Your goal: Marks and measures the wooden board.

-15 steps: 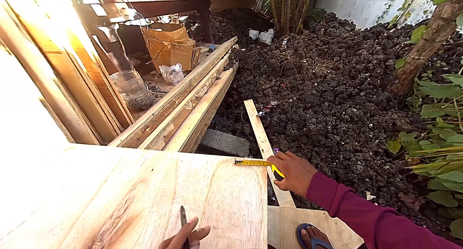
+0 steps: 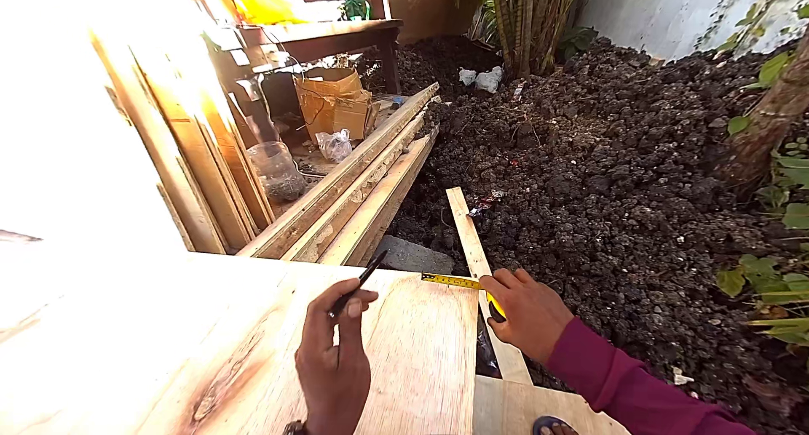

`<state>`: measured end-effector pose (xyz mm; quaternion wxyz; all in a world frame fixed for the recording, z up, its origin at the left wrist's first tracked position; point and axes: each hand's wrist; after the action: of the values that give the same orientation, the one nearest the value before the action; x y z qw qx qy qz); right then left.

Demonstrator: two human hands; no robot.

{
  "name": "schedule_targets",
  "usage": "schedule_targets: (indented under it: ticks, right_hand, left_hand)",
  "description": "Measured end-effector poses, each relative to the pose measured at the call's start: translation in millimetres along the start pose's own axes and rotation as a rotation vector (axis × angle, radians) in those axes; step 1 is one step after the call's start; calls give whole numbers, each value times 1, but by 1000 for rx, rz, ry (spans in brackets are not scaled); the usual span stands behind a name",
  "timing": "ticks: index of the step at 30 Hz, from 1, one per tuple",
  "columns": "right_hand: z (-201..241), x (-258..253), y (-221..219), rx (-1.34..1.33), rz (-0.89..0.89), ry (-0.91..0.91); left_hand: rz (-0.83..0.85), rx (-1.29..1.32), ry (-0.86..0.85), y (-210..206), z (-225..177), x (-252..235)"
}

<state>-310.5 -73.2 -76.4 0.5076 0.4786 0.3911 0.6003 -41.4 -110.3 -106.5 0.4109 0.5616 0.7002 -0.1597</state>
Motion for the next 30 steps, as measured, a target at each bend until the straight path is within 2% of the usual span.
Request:
schedule_targets:
  ticks: [7,13,24,30]
  right_hand:
    - [1,2,1,24,-48,20]
    - [4,2,0,50,-55,7]
    - [3,-5,-16,26,159,-40]
    - [-4,-9,-29,23,187,-24]
  left_hand:
    - [-26,37,152,-26,6,-21]
    - [-18,91,192,-27,14,-18]
    - [-89,221,273,-27,37,14]
    - [-76,274,320,-32,42,23]
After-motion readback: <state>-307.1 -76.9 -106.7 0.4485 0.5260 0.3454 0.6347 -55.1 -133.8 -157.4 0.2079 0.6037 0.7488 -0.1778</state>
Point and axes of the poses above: each hand's wrist, its own x-axis away from the middle knuckle, its own y-axis out of the back of the hand, z = x × y, and after that the axes turned 5 degrees about -x, right-handed
